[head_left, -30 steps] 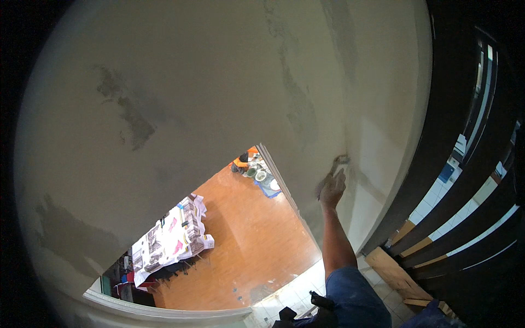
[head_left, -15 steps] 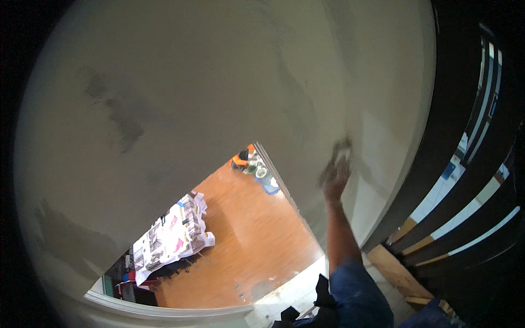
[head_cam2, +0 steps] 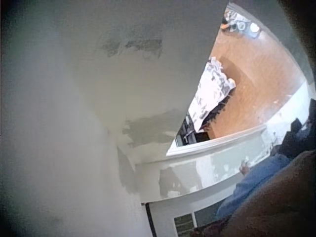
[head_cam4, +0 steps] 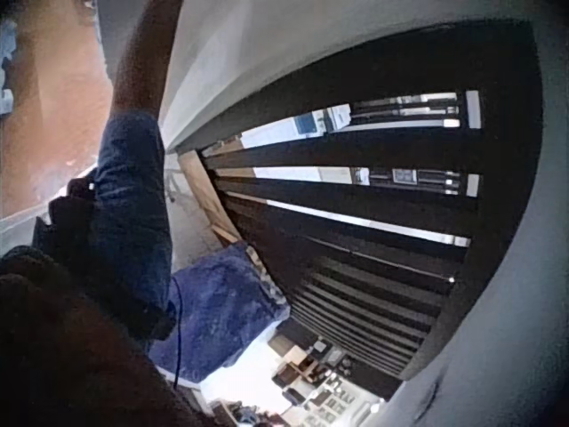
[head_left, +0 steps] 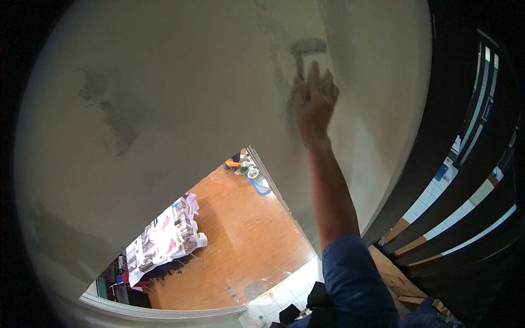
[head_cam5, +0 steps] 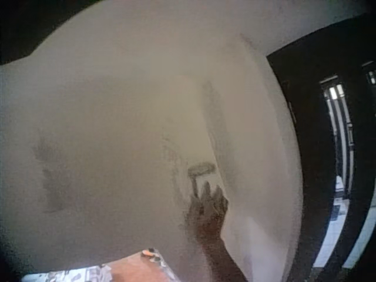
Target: The person uses a trowel to apply and smooth plaster on a ceiling. The camera is mounted on the person's head, providing a first-person view of the work. The person repeatedly scrapes and smooths the surface, occasionally pausing to wipe the tool or check the surface with their hand.
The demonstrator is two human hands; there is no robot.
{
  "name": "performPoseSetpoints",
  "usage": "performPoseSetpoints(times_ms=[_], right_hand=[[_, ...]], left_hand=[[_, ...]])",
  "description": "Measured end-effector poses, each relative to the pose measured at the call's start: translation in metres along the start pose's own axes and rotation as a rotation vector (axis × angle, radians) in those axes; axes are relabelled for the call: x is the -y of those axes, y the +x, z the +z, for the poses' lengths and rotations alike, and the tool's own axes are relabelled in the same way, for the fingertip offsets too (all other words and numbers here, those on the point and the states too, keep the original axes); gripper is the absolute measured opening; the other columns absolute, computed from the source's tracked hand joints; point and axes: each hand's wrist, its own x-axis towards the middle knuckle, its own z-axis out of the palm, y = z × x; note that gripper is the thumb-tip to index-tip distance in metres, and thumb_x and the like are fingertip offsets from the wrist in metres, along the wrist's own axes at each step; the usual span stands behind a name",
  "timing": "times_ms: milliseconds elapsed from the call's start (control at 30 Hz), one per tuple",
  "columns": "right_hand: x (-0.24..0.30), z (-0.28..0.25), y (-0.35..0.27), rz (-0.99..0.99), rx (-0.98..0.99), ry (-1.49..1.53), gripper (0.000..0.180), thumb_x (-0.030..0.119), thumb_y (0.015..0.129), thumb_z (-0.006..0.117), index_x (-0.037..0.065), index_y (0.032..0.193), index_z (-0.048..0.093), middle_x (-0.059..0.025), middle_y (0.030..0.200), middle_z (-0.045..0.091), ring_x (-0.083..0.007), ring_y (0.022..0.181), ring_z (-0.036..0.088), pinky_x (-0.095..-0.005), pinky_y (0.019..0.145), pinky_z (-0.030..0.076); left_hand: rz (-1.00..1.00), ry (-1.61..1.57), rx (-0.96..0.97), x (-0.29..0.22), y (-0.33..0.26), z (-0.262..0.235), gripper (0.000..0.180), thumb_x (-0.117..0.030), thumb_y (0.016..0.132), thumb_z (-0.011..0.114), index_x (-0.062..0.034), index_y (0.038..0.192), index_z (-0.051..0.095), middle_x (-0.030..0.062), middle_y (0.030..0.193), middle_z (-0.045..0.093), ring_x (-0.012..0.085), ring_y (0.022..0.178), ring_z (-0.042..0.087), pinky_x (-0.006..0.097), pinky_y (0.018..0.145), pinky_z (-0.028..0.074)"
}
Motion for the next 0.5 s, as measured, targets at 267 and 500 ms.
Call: performPoseSetpoints(times_ms=[267, 500], right_hand=[[-0.131, -0.027, -0.294, 0.501, 0.16, -0.084, 0.051, 0.021, 0.095, 0.058, -0.007, 0.136, 0.046, -0.0308, 0.132, 0.05, -0.0459, 0.123, 0.047, -0.0551, 0.099, 0.035], [-0.025, 0.009, -0.148, 0.269, -0.211, -0.114, 0.036, 0.013, 0.093, 0.059, -0.006, 0.124, 0.057, -0.0221, 0.109, 0.064, -0.0413, 0.102, 0.058, -0.0505, 0.088, 0.042]], left_hand=[[-0.026, 0.021, 0.001, 0.0, -0.001, 0.011, 0.05, -0.047, 0.091, 0.058, 0.0006, 0.081, 0.066, 0.0078, 0.077, 0.06, 0.0176, 0.069, 0.05, 0.035, 0.06, 0.04], [-0.029, 0.005, 0.015, 0.002, 0.002, 0.004, 0.051, -0.048, 0.091, 0.058, 0.001, 0.081, 0.066, 0.0083, 0.078, 0.061, 0.0179, 0.07, 0.05, 0.035, 0.061, 0.041]])
